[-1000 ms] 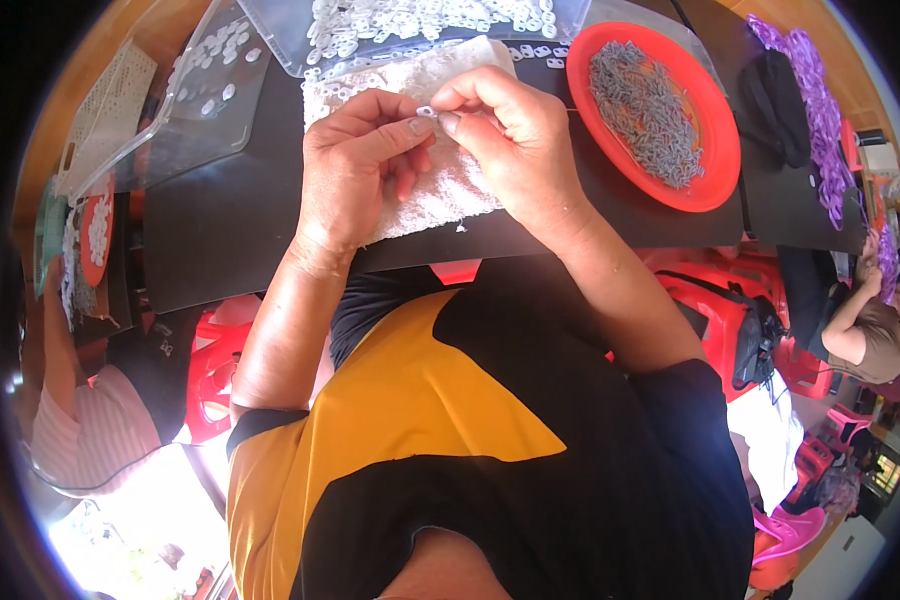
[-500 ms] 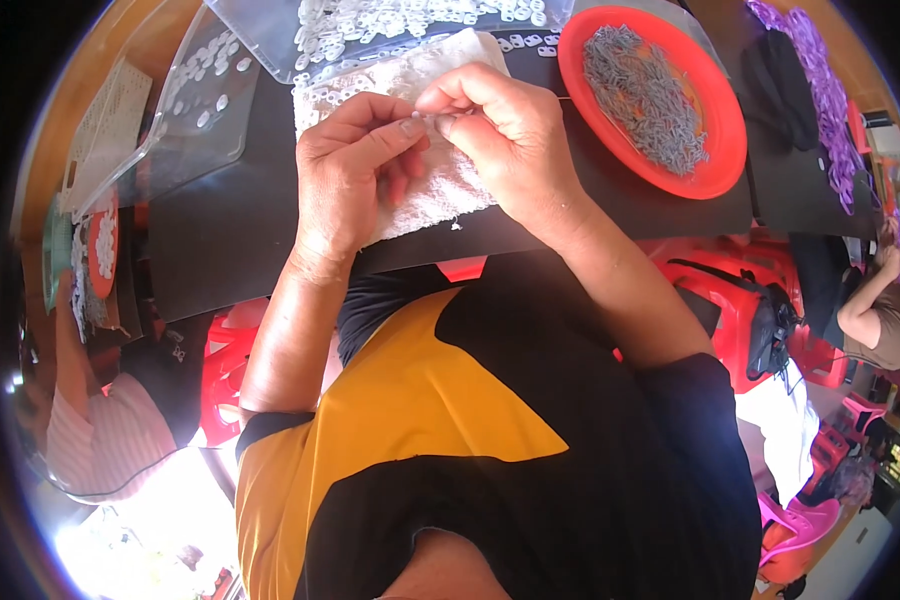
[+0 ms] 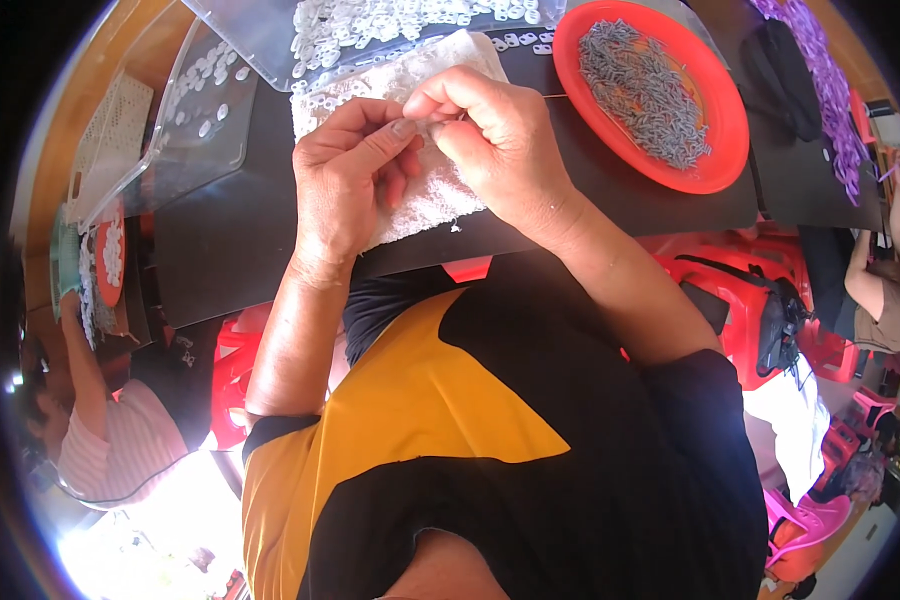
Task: The recorder is manually inserting small metal wire components into white plastic rings on a workbench.
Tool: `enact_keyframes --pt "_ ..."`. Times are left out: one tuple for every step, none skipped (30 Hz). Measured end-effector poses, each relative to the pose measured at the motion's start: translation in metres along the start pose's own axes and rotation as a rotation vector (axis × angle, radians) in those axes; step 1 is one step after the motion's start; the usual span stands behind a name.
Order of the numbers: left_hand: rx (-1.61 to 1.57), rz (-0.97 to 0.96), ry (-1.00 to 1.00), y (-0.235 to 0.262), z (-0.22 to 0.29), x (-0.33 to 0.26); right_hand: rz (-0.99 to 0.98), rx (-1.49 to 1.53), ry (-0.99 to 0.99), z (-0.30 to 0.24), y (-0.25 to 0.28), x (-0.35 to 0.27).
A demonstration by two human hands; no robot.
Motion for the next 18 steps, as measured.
enact_keyframes --pt "0.001 -0.005 -0.002 0.0001 0.0001 -0.0003 -0.001 -0.002 -0.003 -0.0005 -0.0002 0.0002" --pt "0.002 -0.006 -0.002 0.0003 0.0006 -0.0003 -0.001 -0.006 -0.006 -0.0006 0.0002 0.0004" --pt "0.032 -0.015 0.015 0.0002 -0.0001 -0.0004 0.001 -0.006 -0.005 -0.0005 0.0004 0.0001" --pt "0.063 -0.025 0.032 -0.0003 -0.0011 -0.0004 0.018 -0.019 0.002 -0.0006 0.0018 -0.0005" --pt "0.063 -0.024 0.030 -0.0001 -0.0010 -0.0002 0.033 -0.030 0.010 -0.0011 0.0028 -0.0007" --pt "0.044 -0.020 0.035 0.0007 -0.0021 0.0001 0.033 -0.030 0.012 -0.0010 0.0027 -0.0008" --pt "0.024 -0.015 0.039 0.0013 -0.0028 0.0004 0.050 -0.039 0.011 -0.0008 0.0039 -0.0008" --pt "0.024 -0.016 0.038 0.0012 -0.0026 0.0004 0.067 -0.048 0.010 -0.0008 0.0051 -0.0009" --pt "0.020 -0.020 0.037 0.0007 -0.0025 0.0004 0.067 -0.049 0.011 -0.0012 0.0045 -0.0010" --pt "0.015 -0.025 0.037 0.0003 -0.0023 0.0003 0.064 -0.034 0.022 -0.0026 0.0031 -0.0011" --pt "0.016 -0.024 0.035 0.0008 -0.0019 0.0001 0.059 -0.018 0.033 -0.0038 0.0018 -0.0009" --pt "0.021 -0.027 0.036 0.0010 -0.0017 -0.0002 0.058 -0.017 0.034 -0.0038 0.0018 -0.0009" --pt "0.027 -0.031 0.036 0.0011 -0.0014 -0.0006 0.055 -0.011 0.020 -0.0025 0.0019 -0.0010" --pt "0.027 -0.031 0.036 0.0006 -0.0014 -0.0009 0.052 -0.006 0.006 -0.0009 0.0020 -0.0012" --pt "0.047 -0.023 0.026 0.0001 -0.0007 -0.0013 0.053 -0.006 0.006 -0.0007 0.0018 -0.0012" --pt "0.066 -0.016 0.016 -0.0004 -0.0001 -0.0013 0.055 -0.014 0.010 -0.0008 0.0016 -0.0012" --pt "0.066 -0.016 0.018 -0.0012 -0.0016 -0.0013 0.058 -0.021 0.012 -0.0008 0.0015 -0.0016" --pt "0.083 0.001 0.002 -0.0005 -0.0021 -0.0012 0.059 -0.021 0.011 0.0000 0.0004 -0.0014"
Point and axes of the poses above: each hand's wrist, its own x-axis towards the middle knuckle, its own y-axis out of the back of the hand, z = x × y, the point moved 8 cm from there along x, towards the middle knuckle, and after that the axes turned 1 degree about z, right-handed, at the moved point
